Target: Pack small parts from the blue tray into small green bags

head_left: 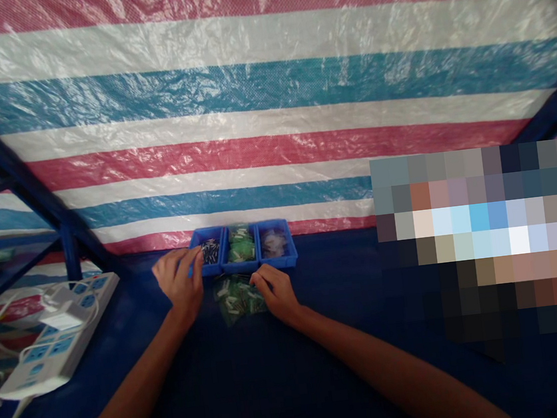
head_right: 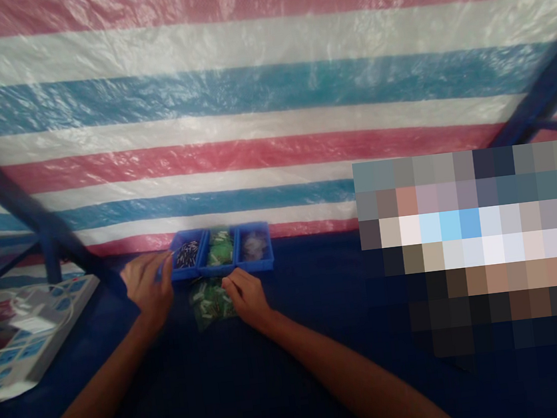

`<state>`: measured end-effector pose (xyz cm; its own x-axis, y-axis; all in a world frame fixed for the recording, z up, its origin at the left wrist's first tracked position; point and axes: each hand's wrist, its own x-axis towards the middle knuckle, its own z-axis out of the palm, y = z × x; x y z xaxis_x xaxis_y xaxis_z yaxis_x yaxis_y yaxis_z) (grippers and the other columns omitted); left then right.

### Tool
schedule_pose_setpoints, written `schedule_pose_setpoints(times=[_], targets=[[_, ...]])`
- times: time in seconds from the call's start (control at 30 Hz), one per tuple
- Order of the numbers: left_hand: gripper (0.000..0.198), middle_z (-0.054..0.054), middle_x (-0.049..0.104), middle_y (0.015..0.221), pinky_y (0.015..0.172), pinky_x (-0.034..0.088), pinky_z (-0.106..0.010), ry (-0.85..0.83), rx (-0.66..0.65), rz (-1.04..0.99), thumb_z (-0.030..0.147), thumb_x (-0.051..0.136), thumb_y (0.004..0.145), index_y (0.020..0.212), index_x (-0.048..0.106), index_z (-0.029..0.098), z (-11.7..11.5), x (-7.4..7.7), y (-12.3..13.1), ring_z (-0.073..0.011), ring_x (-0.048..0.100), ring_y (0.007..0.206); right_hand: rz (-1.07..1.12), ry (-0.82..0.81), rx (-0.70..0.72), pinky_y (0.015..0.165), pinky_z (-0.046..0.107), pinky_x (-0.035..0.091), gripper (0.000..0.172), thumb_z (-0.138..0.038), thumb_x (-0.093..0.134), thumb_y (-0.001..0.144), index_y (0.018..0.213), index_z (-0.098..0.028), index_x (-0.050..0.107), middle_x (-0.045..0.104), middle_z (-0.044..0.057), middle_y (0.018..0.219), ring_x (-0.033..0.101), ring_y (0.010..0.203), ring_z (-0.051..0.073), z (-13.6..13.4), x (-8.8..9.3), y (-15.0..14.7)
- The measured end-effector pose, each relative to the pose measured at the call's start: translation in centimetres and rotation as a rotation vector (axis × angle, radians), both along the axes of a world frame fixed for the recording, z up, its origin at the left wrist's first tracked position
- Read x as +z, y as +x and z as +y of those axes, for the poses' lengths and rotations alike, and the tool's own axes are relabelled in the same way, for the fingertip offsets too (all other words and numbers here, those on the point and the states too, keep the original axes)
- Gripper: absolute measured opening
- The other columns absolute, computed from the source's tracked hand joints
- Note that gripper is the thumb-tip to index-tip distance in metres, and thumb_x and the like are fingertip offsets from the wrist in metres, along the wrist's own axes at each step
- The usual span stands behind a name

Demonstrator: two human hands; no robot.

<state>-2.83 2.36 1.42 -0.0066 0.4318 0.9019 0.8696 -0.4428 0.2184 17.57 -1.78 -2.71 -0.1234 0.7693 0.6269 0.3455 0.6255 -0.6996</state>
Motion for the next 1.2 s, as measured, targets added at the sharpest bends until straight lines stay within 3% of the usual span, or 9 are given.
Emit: schedule_pose_setpoints(times=[0.07,0.17,0.3,0.43,0.57,0.83,1.2], targets=[[0.021,-0.009,0.065,0.102,0.092,0.034,-0.041,-0.126,0.081,0.114,0.030,0.057,0.085,0.102,0.066,0.021,0.6,0.3,-0.1,-0.0247,0.053,0.102,-0.010,0.000,-0.004,0.068,0.026,0.039,0.030,-0.026,0.038,0.094,0.073,-0.018,0.058,0.054,0.002,0.070,0.053,0.069,0.014,0.0,0.0,0.0],[0.028,-0.010,0.061,0.113,0.092,0.034,-0.040,-0.239,0.062,0.221,0.031,0.054,0.086,0.111,0.062,0.021,0.8,0.0,0.3,-0.0259,0.051,0.109,-0.028,0.001,-0.039,0.067,0.025,0.039,0.028,-0.025,0.040,0.093,0.072,-0.018,0.058,0.054,0.002,0.069,0.053,0.069,0.014,0.2,-0.2,-0.1],[0.025,-0.007,0.068,0.100,0.078,0.041,-0.027,-0.376,-0.052,0.336,0.031,0.046,0.089,0.100,0.065,0.020,0.1,-0.8,0.7,-0.0186,0.061,0.090,-0.075,-0.005,-0.134,0.062,0.025,0.037,0.023,-0.024,0.046,0.090,0.072,-0.018,0.059,0.053,0.001,0.068,0.050,0.064,0.013,0.5,-0.6,-0.3],[0.026,-0.004,0.071,0.082,0.061,0.040,-0.026,-0.653,0.069,0.516,0.035,0.044,0.087,0.090,0.068,0.024,-0.5,-0.3,0.4,-0.0197,0.064,0.071,-0.103,-0.021,-0.177,0.061,0.024,0.037,0.020,-0.023,0.048,0.088,0.073,-0.018,0.060,0.055,0.001,0.069,0.050,0.062,0.013,0.7,-0.8,-0.4],[0.030,-0.008,0.069,0.080,0.063,0.042,-0.030,-0.837,0.183,0.635,0.039,0.045,0.085,0.087,0.069,0.022,-0.8,0.3,0.0,-0.0245,0.064,0.074,-0.118,-0.026,-0.176,0.061,0.024,0.037,0.020,-0.023,0.049,0.088,0.073,-0.018,0.060,0.055,0.001,0.069,0.051,0.063,0.013,0.7,-0.8,-0.4],[0.030,-0.011,0.068,0.088,0.069,0.045,-0.035,-0.983,0.193,0.643,0.037,0.043,0.087,0.096,0.068,0.021,-0.5,-0.8,-0.1,-0.0277,0.063,0.082,-0.120,-0.033,-0.155,0.061,0.024,0.037,0.021,-0.024,0.049,0.088,0.071,-0.018,0.059,0.055,0.001,0.069,0.051,0.064,0.013,0.8,-0.8,-0.4],[0.025,-0.008,0.068,0.080,0.063,0.042,-0.027,-0.899,0.168,0.666,0.034,0.042,0.088,0.087,0.063,0.020,-0.4,-0.9,0.1,-0.0222,0.064,0.073,-0.112,-0.036,-0.153,0.061,0.024,0.038,0.019,-0.021,0.050,0.087,0.072,-0.018,0.061,0.055,0.000,0.069,0.051,0.064,0.013,0.7,-0.5,-0.3]])
